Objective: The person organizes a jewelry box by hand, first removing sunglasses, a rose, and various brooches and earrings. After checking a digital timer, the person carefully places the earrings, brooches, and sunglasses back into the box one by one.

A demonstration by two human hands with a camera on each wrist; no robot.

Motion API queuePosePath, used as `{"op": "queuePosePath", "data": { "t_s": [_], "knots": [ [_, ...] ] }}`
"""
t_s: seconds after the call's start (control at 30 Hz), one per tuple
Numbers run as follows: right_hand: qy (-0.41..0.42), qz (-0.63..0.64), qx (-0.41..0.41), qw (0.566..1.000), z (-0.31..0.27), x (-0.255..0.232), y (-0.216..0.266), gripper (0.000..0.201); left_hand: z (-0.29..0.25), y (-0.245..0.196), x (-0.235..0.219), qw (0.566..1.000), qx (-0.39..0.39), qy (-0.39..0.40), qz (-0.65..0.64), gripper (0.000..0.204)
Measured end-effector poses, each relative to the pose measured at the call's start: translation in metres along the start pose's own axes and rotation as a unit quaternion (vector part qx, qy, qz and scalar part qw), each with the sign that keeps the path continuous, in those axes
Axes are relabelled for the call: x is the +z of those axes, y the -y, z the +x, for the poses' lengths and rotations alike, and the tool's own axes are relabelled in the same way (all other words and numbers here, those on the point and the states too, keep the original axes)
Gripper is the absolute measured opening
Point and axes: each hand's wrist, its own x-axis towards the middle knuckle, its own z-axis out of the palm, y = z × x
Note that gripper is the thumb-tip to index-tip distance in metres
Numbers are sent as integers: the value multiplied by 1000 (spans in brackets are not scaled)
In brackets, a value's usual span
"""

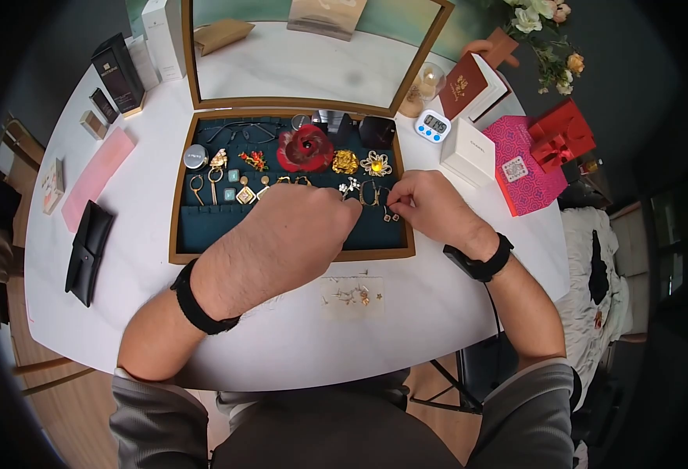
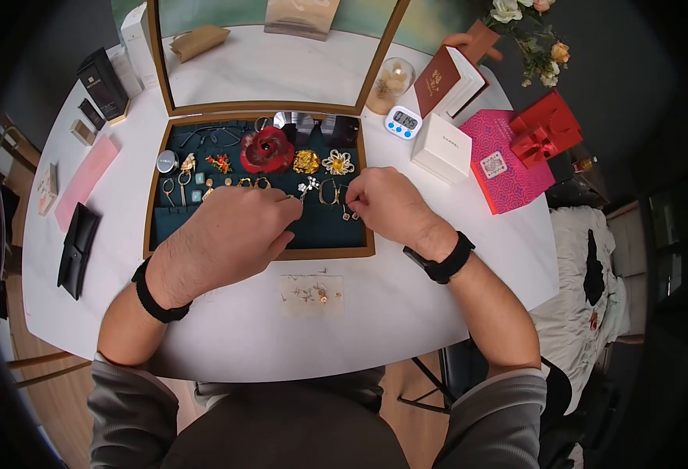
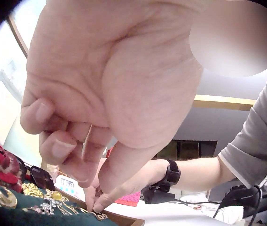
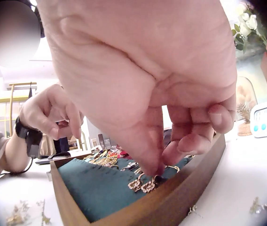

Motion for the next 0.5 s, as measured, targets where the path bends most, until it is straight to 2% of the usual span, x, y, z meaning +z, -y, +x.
{"op": "queuePosePath", "data": {
  "t_s": [0.27, 0.4, 0.5],
  "knots": [
    [6, 4, 23, 1000, 0, 0, 0, 7, 3, 9, 7, 1000, -3, -10, -2, 13],
    [-28, 8, 22, 999, -4, -12, 6, 8, 3, 10, 8, 1000, -4, -17, -5, 13],
    [-58, 16, 21, 998, -6, -17, -6, 8, 3, 10, 7, 1000, -6, -12, -10, 12]
  ]
}}
